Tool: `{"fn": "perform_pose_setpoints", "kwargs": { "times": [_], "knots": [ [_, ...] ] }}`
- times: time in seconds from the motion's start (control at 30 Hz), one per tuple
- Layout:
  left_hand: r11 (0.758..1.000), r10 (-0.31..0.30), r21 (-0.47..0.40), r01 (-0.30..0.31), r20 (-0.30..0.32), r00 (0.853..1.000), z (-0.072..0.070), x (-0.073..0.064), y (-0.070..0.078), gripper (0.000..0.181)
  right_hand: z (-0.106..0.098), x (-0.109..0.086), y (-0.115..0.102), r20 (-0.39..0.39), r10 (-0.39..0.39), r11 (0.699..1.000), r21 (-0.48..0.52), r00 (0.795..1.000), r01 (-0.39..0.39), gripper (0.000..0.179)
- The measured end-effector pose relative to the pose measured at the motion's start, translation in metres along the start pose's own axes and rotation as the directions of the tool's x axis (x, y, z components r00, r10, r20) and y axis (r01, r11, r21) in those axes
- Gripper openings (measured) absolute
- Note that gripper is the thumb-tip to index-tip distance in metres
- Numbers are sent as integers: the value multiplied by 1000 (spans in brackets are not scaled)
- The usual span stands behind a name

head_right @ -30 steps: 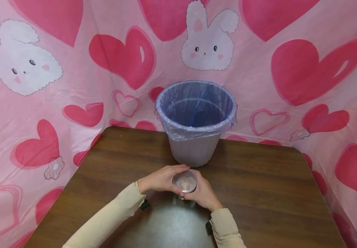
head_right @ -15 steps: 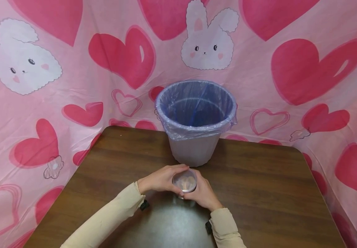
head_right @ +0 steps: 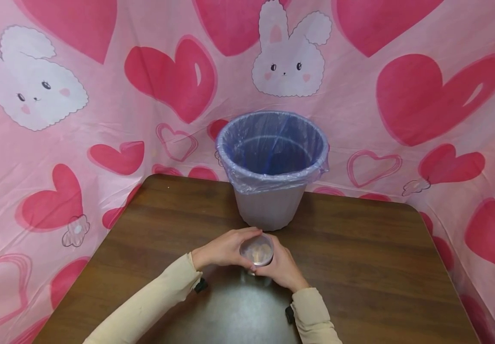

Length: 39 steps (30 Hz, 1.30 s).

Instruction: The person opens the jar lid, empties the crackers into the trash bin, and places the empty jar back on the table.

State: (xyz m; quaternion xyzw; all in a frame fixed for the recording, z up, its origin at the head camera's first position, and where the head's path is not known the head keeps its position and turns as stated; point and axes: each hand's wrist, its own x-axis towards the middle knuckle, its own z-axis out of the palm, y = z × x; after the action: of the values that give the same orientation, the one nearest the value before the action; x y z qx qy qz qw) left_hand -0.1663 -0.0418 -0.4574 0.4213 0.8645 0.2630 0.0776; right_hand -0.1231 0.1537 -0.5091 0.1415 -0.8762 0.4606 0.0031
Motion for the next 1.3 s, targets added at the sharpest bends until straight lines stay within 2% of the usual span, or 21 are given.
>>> {"fn": "perform_pose_setpoints", "kwargs": {
  "times": [0.5,0.83,1.17,1.3],
  "knots": [
    [998,-58,17,59,-67,996,6,-3,5,89,1,0,2,-7,-23,1000,10,1000,23,89],
    [997,-63,36,68,-118,991,8,-4,8,90,0,0,2,4,-22,999,26,1000,22,88],
    [990,-137,19,140,-118,983,8,-5,16,90,-1,0,2,7,-6,1000,20,1000,6,91],
    [988,-146,23,150,-118,982,8,-5,17,91,-1,0,2,8,-5,1000,23,1000,5,91]
  ]
}}
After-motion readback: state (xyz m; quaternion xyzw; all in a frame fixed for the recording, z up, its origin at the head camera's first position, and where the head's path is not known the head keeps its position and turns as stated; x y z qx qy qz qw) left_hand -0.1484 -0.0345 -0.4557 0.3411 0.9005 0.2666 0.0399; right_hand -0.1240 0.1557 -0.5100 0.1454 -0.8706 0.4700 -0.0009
